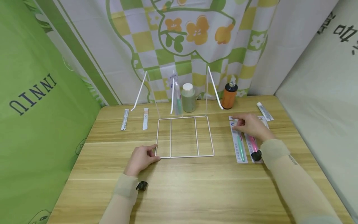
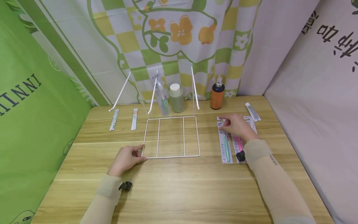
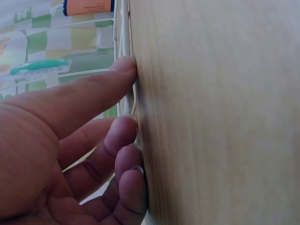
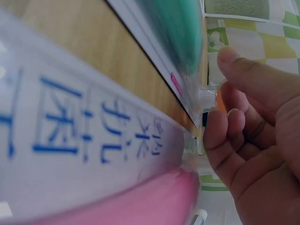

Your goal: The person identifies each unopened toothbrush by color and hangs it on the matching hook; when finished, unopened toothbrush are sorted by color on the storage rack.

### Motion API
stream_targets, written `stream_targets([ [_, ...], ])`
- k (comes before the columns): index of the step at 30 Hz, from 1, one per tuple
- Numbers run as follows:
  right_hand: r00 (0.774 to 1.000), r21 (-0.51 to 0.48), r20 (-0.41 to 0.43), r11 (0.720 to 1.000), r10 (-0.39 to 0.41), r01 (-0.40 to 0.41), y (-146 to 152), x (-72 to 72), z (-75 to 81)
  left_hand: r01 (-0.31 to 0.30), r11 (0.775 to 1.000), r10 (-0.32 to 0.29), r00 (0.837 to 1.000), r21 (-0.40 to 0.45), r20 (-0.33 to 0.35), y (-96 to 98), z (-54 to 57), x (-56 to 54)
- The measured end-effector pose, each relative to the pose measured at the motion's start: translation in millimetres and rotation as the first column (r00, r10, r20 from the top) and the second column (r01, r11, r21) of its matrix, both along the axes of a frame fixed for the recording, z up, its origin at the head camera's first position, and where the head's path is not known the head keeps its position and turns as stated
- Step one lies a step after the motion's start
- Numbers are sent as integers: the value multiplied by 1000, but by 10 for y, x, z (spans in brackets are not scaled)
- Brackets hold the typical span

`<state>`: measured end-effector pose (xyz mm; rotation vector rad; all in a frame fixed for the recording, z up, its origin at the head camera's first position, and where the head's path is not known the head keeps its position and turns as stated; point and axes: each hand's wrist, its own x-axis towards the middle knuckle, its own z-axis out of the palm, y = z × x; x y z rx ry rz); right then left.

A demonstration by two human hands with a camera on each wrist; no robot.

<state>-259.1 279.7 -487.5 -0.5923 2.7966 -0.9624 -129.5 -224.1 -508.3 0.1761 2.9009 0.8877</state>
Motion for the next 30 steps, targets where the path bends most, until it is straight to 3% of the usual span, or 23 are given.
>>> stream_targets([
  [19,989,61,131,996,-68,61,16,-54,-27,-16,1000,16,1000,7,12,2,3,-11],
  [30,987,62,141,995,-82,74,-13,-65,-41,-20,1000,20,1000,19,21,7,1,-4],
])
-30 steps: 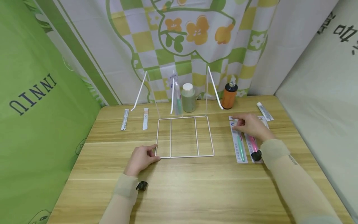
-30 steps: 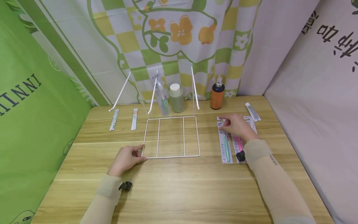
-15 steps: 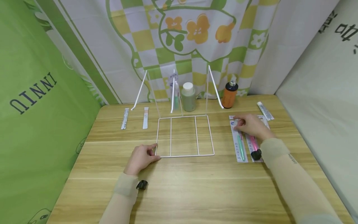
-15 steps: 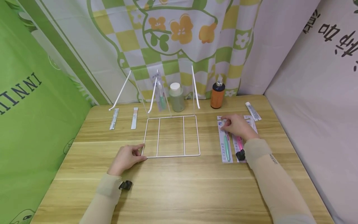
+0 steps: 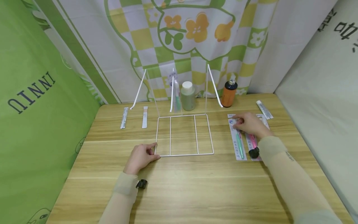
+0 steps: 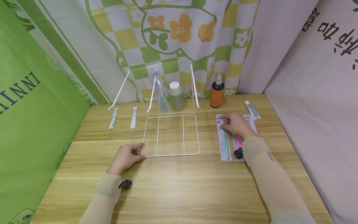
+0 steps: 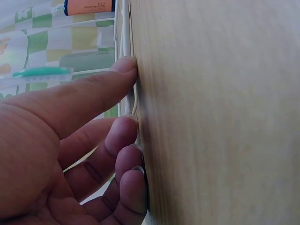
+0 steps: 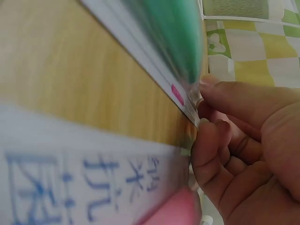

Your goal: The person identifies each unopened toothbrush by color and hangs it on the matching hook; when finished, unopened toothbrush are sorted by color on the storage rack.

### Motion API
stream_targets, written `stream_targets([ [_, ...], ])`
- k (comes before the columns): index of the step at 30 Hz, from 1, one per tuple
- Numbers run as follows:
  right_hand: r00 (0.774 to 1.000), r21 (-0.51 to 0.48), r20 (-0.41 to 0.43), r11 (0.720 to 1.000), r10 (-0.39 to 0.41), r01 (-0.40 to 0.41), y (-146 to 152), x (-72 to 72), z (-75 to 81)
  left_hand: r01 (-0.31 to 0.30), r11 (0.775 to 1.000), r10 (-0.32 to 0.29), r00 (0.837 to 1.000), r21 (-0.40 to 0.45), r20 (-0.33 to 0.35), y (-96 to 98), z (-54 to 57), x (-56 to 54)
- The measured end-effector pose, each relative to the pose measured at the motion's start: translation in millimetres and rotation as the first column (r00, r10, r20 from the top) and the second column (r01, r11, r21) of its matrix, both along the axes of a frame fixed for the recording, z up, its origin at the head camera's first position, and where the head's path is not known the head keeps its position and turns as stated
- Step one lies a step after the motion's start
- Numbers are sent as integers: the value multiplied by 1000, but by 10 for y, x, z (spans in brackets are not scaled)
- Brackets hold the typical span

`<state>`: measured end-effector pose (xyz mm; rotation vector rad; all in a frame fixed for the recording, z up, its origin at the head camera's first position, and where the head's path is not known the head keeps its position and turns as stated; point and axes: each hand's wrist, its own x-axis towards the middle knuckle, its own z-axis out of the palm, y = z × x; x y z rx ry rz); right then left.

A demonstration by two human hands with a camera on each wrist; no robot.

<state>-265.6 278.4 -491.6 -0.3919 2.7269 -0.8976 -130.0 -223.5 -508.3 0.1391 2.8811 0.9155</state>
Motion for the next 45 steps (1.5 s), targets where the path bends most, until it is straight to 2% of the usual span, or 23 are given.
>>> stream_targets([
  [13,999,-33,-13,999,-42,42,-19,-41,-98,7,1000,-7,1000,-7,2,2,3,-1],
  [30,996,-24,-88,999,21,-23,-25,-25,-95,2,1000,-2,1000,-10,-2,6,6,5],
  [38,993,-60,-117,998,-15,8,-52,-7,-78,-1,1000,1,1000,-2,2,11,1,15],
  [45,988,-46,-143,998,-50,44,-75,-2,-69,3,1000,-3,1000,-16,5,7,-5,15],
])
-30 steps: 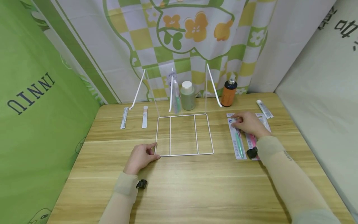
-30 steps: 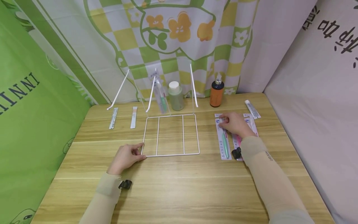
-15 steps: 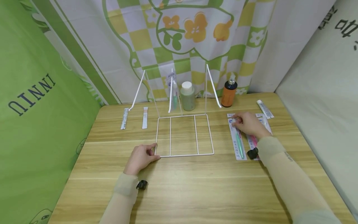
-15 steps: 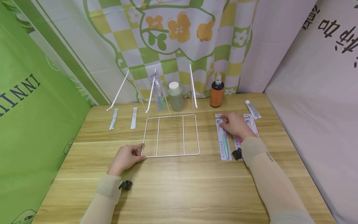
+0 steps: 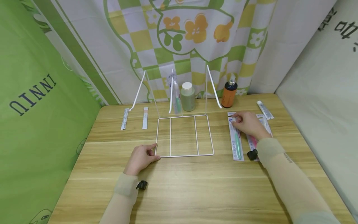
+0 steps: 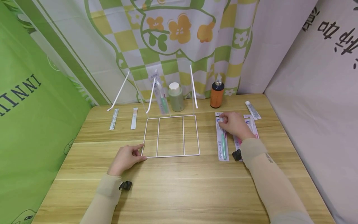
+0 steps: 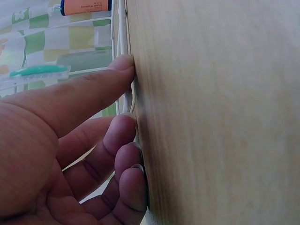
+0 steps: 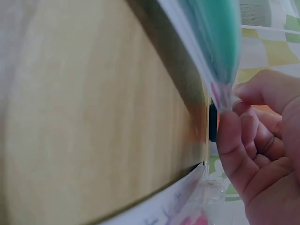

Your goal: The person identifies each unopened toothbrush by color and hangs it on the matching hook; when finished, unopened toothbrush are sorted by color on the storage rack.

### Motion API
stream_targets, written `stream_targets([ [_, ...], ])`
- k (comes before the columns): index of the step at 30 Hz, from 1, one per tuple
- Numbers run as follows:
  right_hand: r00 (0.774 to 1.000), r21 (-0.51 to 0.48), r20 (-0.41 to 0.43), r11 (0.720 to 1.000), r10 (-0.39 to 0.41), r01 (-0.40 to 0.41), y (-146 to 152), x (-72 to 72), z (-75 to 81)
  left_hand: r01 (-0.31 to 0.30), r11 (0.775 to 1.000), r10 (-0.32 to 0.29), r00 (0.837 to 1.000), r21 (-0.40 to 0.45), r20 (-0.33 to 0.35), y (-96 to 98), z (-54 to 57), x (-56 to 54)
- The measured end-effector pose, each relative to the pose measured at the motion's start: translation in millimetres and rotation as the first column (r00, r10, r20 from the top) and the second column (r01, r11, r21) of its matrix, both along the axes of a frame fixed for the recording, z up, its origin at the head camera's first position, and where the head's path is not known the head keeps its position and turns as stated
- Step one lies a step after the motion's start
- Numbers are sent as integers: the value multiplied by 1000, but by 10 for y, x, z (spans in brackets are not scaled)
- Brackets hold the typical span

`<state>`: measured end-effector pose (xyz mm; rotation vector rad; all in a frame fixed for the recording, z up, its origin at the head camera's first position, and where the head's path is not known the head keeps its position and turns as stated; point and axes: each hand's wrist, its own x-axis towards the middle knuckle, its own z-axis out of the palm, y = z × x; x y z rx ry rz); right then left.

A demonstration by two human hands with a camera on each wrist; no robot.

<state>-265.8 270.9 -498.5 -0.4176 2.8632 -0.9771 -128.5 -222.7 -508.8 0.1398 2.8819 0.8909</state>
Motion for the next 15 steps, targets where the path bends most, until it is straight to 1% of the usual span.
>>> stream_targets([
  [4,999,-1,-25,1000,-19,19,-30,16,6,1,1000,-1,1000,-2,2,2,-4,-4],
  [7,997,-7,-67,1000,-31,30,-64,39,32,5,1000,-5,1000,-3,-2,4,-6,-8],
  [15,982,-30,-185,999,-32,27,-194,91,170,11,1000,-11,1000,-4,-15,-5,-9,-14],
])
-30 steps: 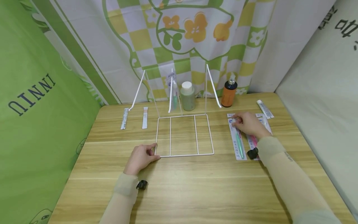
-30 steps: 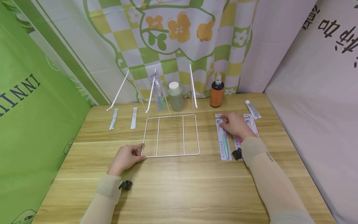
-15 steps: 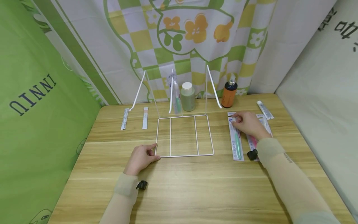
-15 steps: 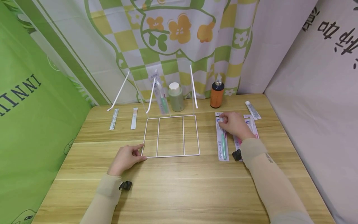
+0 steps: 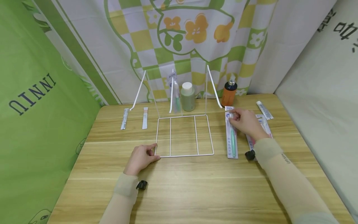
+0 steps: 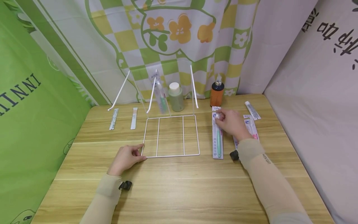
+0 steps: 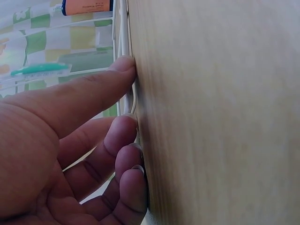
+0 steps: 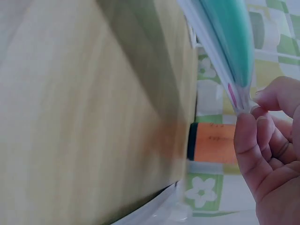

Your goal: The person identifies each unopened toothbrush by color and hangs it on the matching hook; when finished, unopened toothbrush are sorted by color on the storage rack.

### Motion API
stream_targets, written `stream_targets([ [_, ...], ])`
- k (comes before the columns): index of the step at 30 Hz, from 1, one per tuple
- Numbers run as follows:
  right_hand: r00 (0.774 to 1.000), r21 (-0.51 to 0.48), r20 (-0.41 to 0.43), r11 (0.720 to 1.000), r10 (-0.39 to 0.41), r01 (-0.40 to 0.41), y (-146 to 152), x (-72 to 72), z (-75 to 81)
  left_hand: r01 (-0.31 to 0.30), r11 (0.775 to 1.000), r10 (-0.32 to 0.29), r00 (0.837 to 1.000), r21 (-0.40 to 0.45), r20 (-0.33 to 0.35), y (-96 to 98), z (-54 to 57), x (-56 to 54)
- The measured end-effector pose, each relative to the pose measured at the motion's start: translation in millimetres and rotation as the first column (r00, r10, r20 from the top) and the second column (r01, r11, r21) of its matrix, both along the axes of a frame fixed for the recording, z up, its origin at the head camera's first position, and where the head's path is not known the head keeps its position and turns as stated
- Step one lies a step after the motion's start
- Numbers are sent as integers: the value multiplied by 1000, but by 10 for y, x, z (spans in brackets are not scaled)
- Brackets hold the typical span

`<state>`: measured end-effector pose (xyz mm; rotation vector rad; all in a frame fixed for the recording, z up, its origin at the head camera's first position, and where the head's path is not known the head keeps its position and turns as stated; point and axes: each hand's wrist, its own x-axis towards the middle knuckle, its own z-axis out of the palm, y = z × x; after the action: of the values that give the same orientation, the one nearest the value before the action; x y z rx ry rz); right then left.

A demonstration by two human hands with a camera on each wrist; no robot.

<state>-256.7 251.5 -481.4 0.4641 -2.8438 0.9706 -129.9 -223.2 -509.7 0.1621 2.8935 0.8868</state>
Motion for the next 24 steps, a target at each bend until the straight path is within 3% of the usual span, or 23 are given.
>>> stream_targets([
  [9,989,5,-150,1000,-1,2,-177,53,137,-1,1000,1,1000,3,0,-4,2,2],
  [17,975,7,-219,1000,31,-30,-393,135,289,0,1000,0,1000,0,-5,-10,16,15],
  [20,954,-15,-292,997,69,-77,-516,177,363,-4,1000,4,1000,2,1,-6,18,16],
  [24,900,-25,-416,988,128,-152,-699,229,470,-8,1000,8,1000,-4,12,-1,18,16],
])
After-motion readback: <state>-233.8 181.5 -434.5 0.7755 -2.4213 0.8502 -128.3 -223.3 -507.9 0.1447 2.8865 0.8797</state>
